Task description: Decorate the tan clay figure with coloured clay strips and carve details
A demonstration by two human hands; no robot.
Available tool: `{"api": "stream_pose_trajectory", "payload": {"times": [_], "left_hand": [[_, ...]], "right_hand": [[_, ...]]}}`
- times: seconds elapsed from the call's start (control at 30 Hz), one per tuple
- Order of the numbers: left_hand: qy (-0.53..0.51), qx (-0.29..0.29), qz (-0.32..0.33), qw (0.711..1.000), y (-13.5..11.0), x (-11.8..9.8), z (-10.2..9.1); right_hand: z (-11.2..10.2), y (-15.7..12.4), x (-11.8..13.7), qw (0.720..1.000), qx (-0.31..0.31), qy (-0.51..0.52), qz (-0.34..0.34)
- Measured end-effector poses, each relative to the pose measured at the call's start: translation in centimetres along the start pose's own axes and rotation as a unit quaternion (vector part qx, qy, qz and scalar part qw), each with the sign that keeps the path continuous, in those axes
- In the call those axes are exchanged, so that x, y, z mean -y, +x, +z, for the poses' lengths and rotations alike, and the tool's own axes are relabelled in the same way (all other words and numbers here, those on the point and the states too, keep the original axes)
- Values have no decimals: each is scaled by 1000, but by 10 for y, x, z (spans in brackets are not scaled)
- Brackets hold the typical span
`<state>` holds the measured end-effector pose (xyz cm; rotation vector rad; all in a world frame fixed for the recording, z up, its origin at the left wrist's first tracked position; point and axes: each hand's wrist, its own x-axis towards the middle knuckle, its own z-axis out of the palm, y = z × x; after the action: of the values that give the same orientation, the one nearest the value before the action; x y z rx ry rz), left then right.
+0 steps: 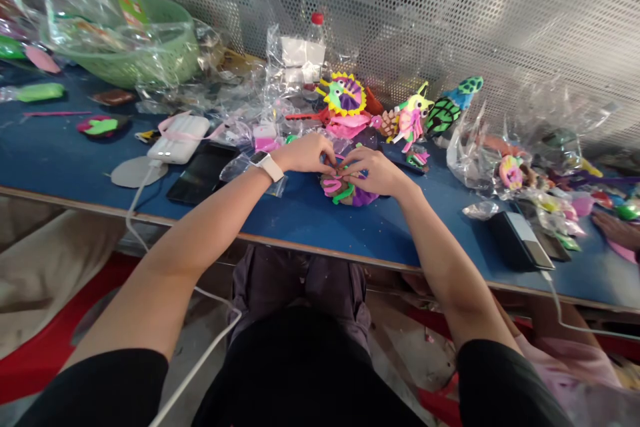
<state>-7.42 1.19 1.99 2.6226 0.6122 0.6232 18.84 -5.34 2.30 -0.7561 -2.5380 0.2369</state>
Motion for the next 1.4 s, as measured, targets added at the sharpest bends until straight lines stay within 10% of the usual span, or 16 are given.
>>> {"api": "stream_pose_trajectory", "payload": {"times": [1.4], "left_hand": [[-10, -1, 16, 1000, 1, 2, 5]], "right_hand": [[3, 0, 2, 998, -2, -25, 57]]}}
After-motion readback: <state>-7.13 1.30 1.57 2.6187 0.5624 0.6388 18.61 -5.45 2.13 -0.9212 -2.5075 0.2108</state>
